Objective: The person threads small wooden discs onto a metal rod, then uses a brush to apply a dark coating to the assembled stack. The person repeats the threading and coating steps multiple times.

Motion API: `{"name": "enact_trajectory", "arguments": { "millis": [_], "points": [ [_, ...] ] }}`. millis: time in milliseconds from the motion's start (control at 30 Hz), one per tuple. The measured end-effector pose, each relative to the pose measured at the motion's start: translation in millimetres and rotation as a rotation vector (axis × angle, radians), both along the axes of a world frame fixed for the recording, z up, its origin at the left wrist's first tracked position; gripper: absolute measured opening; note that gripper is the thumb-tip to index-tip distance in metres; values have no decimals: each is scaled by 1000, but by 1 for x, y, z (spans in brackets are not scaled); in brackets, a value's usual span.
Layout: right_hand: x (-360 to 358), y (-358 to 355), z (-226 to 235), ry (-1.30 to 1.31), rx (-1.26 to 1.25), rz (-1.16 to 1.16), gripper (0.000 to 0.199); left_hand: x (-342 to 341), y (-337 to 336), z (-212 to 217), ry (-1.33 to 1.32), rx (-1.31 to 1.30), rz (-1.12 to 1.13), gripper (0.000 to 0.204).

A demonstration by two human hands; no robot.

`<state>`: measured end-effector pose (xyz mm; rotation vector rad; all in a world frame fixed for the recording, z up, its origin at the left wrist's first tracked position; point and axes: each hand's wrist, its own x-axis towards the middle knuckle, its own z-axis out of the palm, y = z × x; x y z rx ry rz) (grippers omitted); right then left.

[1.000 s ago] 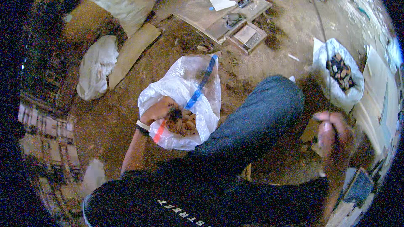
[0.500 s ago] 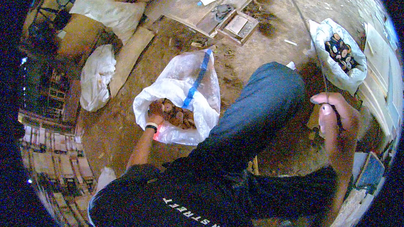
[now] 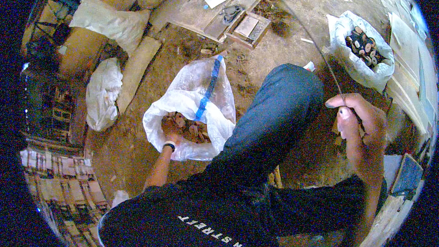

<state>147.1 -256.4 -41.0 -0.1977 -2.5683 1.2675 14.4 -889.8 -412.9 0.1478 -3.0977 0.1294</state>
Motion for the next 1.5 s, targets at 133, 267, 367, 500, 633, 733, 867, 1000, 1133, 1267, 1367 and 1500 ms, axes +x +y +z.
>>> {"name": "enact_trajectory", "arguments": {
  "millis": [133,267,367,500,633,733,867,1000,1133,1267,1367,1500],
  "points": [
    [-1,2,1,48,-11,62,19,-25,-37,3,149,-173,30,29],
    [-1,5,1,58,-23,90,20,-40,-33,22,-64,-179,-75,28],
    [0,5,1,55,-34,104,20,-41,-17,39,-134,-97,21,37],
    [0,4,1,88,-16,137,19,-19,16,45,-219,-66,85,63],
    [1,3,4,46,-64,164,18,45,59,17,-202,-47,31,89],
    [2,2,5,80,-42,189,18,67,59,6,-230,180,22,83],
    [6,3,6,71,-36,192,17,60,24,-1,-327,146,-26,76],
    [7,3,5,81,-27,193,17,7,-14,-13,-263,97,-79,68],
    [8,2,4,95,-26,190,16,-6,-28,-21,-189,-43,-160,90],
    [7,0,2,125,-18,192,16,58,-5,-36,-82,-13,-207,93],
    [6,-2,2,124,3,194,16,76,22,-54,-286,72,-44,79],
    [4,-1,3,44,-29,223,16,66,37,-46,-354,204,53,63]
  ]
}}
